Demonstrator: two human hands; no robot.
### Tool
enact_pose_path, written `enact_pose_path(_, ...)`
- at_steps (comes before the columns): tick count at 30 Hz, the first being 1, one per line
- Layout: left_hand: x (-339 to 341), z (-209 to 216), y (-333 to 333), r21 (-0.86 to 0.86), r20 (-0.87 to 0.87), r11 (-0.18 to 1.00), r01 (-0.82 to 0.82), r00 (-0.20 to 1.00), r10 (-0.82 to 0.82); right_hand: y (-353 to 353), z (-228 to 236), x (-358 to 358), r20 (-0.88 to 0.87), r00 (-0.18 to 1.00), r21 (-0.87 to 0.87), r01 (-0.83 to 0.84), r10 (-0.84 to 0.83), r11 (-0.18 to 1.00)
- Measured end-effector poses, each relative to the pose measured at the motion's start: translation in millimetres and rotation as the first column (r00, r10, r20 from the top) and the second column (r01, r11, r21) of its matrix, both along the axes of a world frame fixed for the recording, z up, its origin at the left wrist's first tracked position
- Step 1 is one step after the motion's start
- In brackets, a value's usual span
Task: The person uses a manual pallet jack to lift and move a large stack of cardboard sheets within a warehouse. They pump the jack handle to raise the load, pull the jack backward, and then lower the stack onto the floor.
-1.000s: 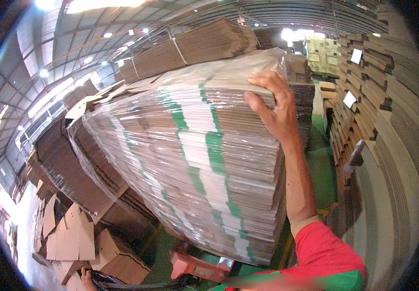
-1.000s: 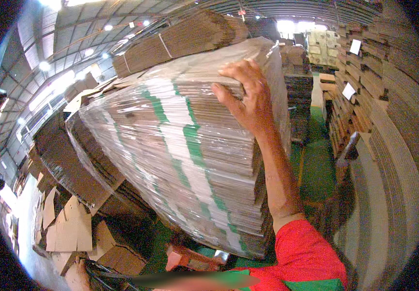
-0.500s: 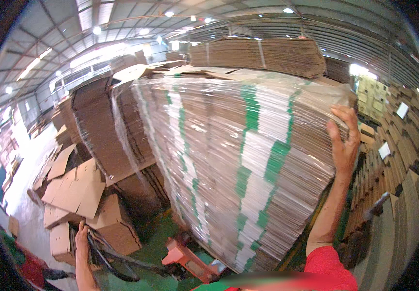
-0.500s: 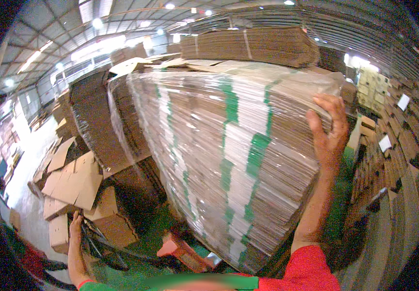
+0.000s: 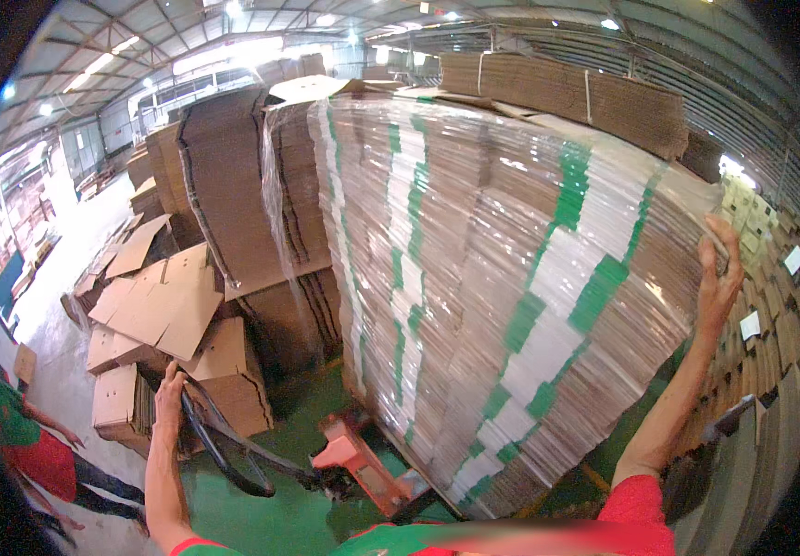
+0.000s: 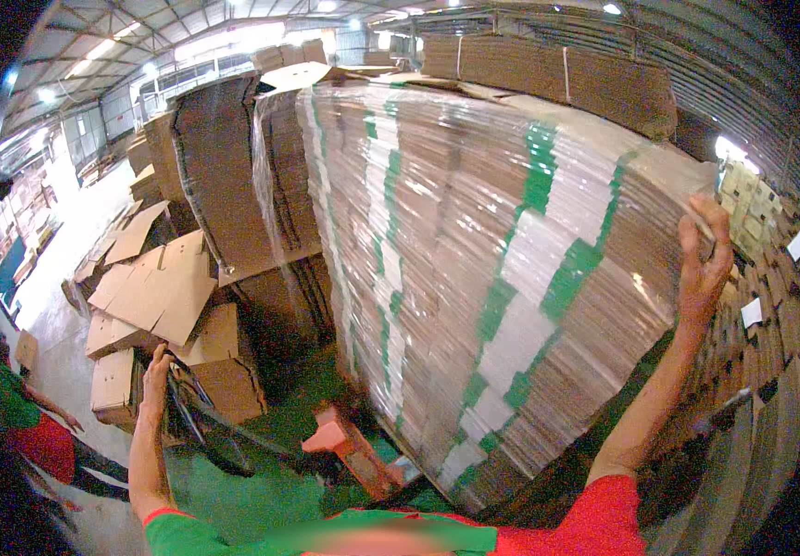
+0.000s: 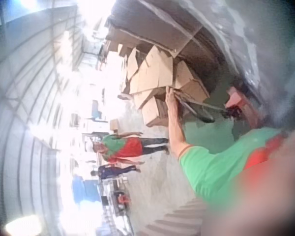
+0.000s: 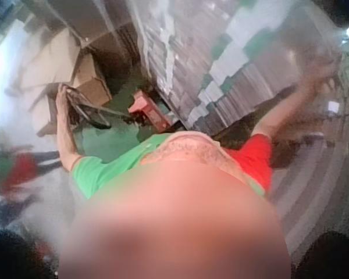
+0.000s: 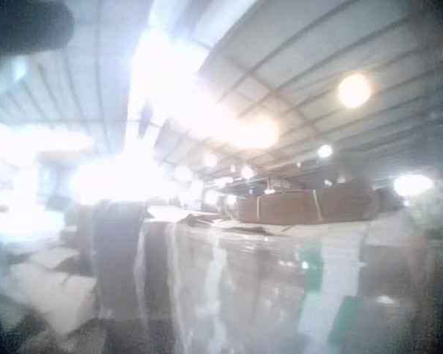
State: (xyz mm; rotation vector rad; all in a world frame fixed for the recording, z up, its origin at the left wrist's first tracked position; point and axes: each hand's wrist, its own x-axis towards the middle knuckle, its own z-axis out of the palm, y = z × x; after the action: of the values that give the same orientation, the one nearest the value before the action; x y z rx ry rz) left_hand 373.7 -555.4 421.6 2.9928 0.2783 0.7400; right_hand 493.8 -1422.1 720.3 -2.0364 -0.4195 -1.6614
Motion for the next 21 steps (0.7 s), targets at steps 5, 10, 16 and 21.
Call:
enact_pose_path(5,-3,-8,-2,0.001,0.068,1.000,-0.002,0.998,0.002,31,33,-22,-0.138,0.933,-0.098,0.321,-0.332,0.942)
enact_pose_path(10,-3,-12,-2,0.000,0.079,1.000,0.003,0.997,-0.003,120,78,-7,0.283,0.859,-0.307,0.503,-0.427,0.808)
enact_pose_path(16,-3,-12,-4,-0.069,0.082,0.998,-0.006,0.997,0.011,250,119,123,-0.073,0.967,-0.488,0.178,-0.243,0.855)
enact_pose_path(21,-12,-12,-12,-0.064,0.130,0.998,-0.016,0.991,0.024,296,135,222,-0.330,0.869,-0.553,0.139,-0.369,0.821)
